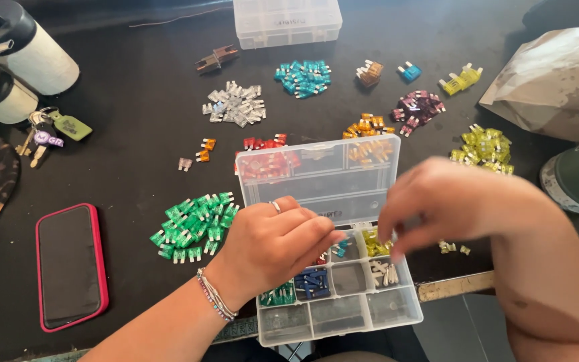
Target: Sorting and organizing various automotive fuses into a plastic compartment box.
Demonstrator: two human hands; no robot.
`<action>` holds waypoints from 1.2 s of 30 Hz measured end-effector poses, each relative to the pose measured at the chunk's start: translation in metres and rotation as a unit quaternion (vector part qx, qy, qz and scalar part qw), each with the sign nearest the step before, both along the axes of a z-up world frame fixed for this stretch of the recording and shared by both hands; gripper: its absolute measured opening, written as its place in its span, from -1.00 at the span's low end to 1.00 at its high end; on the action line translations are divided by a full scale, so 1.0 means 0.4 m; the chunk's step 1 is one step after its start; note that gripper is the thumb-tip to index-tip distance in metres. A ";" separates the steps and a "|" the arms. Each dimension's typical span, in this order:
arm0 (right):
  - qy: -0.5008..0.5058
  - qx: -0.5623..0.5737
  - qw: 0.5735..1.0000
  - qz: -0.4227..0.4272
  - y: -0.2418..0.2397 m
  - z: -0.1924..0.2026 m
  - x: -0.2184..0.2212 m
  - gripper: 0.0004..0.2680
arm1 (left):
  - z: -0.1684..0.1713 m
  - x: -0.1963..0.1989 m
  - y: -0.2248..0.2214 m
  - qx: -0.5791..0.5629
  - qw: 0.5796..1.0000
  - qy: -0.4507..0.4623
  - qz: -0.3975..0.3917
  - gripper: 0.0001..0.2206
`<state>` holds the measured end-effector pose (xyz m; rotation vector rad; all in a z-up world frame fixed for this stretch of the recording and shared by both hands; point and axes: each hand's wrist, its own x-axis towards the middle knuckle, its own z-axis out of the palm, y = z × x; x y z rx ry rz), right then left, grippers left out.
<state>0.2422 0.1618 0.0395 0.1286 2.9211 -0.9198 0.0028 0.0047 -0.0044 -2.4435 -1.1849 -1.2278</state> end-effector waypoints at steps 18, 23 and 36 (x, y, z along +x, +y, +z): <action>0.081 0.095 0.945 -0.301 0.166 -0.308 -0.180 -0.76 | -0.065 0.006 -0.009 0.002 0.995 0.090 -0.050 -0.61; 0.180 0.199 0.949 -0.163 0.212 -0.356 -0.163 -0.88 | -0.068 0.005 -0.009 -0.005 0.994 0.096 -0.050 -0.59; 0.297 0.137 0.848 -0.416 0.166 -0.124 -0.052 -0.93 | -0.051 0.000 -0.005 0.022 0.996 0.089 0.004 -0.62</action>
